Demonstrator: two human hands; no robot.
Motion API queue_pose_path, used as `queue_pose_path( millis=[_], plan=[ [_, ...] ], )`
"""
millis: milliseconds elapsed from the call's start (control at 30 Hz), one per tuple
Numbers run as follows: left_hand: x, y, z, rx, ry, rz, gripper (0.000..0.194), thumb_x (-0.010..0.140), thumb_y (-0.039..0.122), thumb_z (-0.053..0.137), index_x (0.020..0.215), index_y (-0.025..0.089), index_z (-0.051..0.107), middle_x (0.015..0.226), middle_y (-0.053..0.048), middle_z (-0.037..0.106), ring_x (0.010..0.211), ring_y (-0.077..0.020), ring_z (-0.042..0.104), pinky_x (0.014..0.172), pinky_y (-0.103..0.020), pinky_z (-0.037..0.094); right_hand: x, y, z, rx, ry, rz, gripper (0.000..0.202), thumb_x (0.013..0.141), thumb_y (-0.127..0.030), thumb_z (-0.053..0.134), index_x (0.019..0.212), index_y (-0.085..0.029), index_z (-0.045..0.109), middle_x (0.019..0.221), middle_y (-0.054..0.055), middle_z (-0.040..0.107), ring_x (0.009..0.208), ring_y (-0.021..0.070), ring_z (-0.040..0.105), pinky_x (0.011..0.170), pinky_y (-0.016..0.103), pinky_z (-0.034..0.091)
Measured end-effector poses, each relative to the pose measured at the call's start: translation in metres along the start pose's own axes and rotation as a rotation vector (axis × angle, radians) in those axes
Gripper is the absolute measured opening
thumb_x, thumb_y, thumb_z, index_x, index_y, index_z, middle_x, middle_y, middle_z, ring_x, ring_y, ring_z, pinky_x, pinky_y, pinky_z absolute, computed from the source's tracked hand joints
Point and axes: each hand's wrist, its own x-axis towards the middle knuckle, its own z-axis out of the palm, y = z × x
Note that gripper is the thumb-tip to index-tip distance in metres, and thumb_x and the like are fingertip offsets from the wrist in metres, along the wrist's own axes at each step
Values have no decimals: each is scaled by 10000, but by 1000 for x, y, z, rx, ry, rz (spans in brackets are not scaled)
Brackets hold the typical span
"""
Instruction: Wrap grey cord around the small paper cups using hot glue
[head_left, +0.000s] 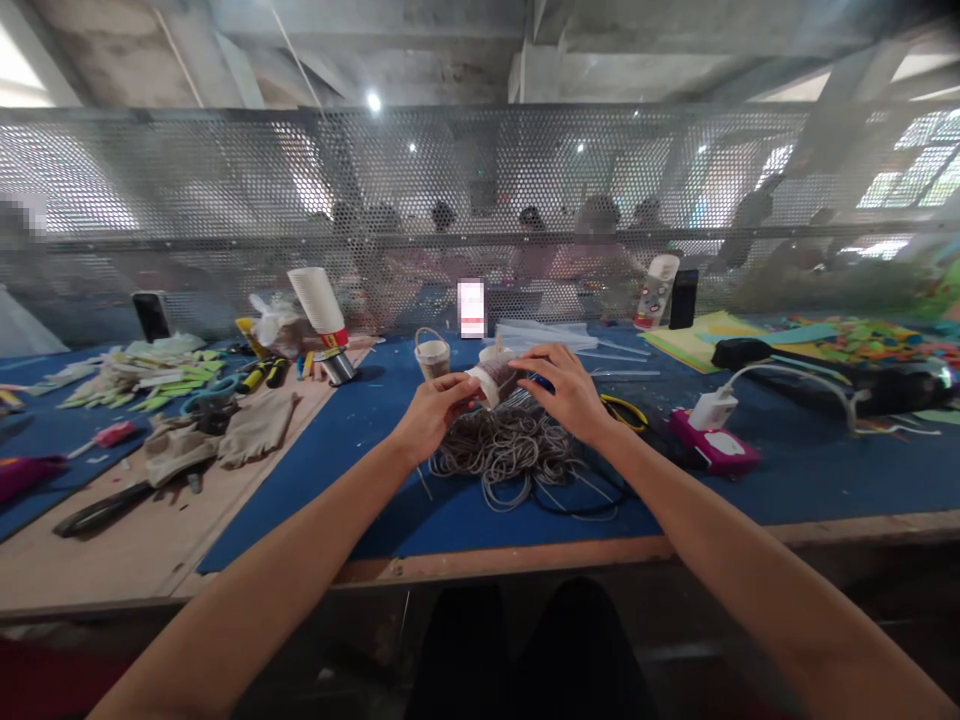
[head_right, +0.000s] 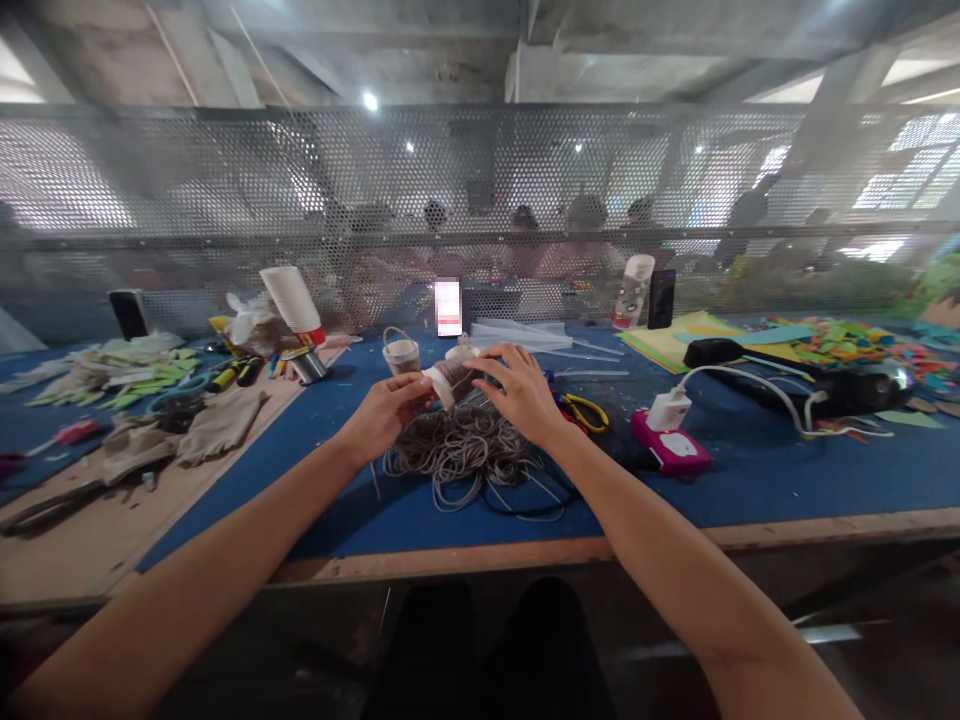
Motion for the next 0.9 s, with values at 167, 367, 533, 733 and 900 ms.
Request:
queue_pose_path(
  millis=[167, 367, 533, 733, 900],
  plan=[
    [-2, 1, 2, 3, -17, -27, 231, 700, 319, 849, 814, 136, 763, 816, -47, 717, 751, -116, 634, 728, -230, 486, 0, -2, -2, 33, 37, 17, 128, 942, -278, 608, 1048, -316, 670, 1152, 26, 639, 1132, 232, 578, 976, 436, 464],
    [-1, 0, 2, 28, -27, 4, 242, 698, 343, 849, 804, 143, 762, 814, -58, 718, 745, -134, 632, 712, -248, 480, 4, -15, -7, 55, 34, 35, 79, 949, -267, 594, 1001, -292, 648, 1096, 17, 678, 1090, 218, 606, 949, 400, 448],
    [-4, 1, 6, 65, -43, 30, 221, 709, 340, 839, 789, 149, 764, 795, -51, 716, 719, -131, 631, 705, -252, 480, 4, -20, -9, 63, 34, 44, 66, 965, -257, 563, 999, -284, 613, 1063, 7, 698, 1069, 205, 624, 939, 374, 428],
    [-6, 2, 10, 96, -46, 53, 204, 716, 338, 835, 786, 157, 770, 782, -47, 716, 717, -132, 636, 731, -253, 490, 4, -21, -9, 68, 37, 41, 58, 965, -263, 565, 1002, -273, 609, 1029, 4, 704, 1027, 192, 636, 947, 362, 418],
    [-7, 2, 10, 119, -53, 68, 202, 731, 350, 821, 796, 166, 769, 809, -54, 722, 729, -142, 638, 739, -262, 497, 5, -24, -8, 69, 48, 44, 62, 967, -266, 560, 986, -279, 618, 999, 3, 712, 1001, 192, 643, 950, 372, 425]
  ],
)
